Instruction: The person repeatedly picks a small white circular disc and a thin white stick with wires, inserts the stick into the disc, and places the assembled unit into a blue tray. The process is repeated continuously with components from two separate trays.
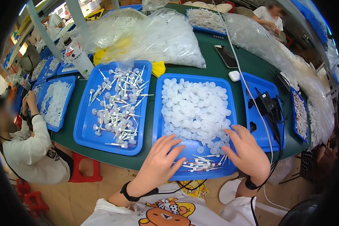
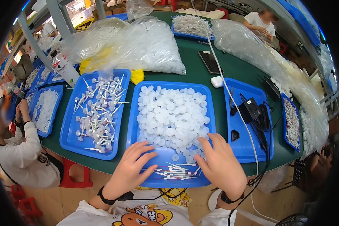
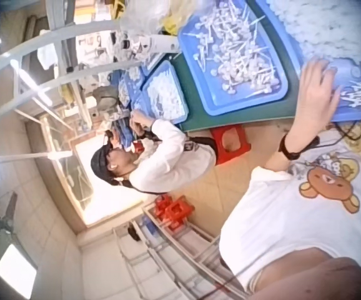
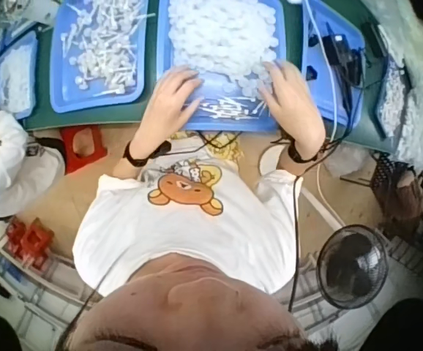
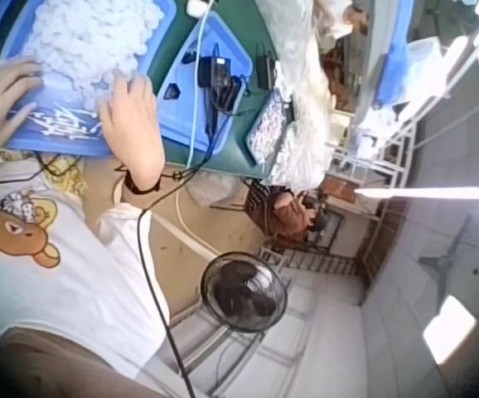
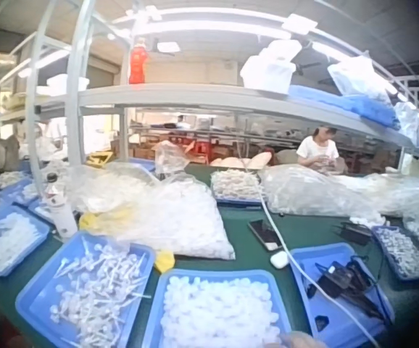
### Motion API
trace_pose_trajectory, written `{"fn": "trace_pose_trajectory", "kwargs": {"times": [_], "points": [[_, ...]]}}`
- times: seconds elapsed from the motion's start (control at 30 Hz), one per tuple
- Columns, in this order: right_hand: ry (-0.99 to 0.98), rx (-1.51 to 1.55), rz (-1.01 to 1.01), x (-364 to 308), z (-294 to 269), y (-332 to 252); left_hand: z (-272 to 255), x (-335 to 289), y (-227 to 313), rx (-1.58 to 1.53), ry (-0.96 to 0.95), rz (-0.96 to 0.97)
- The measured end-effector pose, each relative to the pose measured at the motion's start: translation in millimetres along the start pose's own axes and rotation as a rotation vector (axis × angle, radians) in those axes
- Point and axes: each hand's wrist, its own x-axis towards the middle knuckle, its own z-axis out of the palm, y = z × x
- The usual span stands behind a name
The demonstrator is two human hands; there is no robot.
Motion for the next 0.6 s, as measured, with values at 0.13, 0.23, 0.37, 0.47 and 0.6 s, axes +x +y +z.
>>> {"fn": "trace_pose_trajectory", "kwargs": {"times": [0.13, 0.23, 0.37, 0.47, 0.6], "points": [[0.045, -0.141, -0.023, 6, 34, 10, 9, 1, 3, 0.076, 0.005, 0.018], [-0.082, -0.066, -0.142, 14, 40, 24, 11, 0, 0, 0.086, 0.021, 0.013], [-0.176, 0.191, -0.169, 13, 40, 26, 11, -1, 1, 0.113, 0.01, 0.036], [-0.261, 0.215, -0.17, 14, 33, 12, 11, 1, 1, 0.102, 0.014, 0.04], [-0.295, 0.189, -0.203, 17, 37, 10, 12, 1, 1, 0.1, 0.021, 0.046]]}}
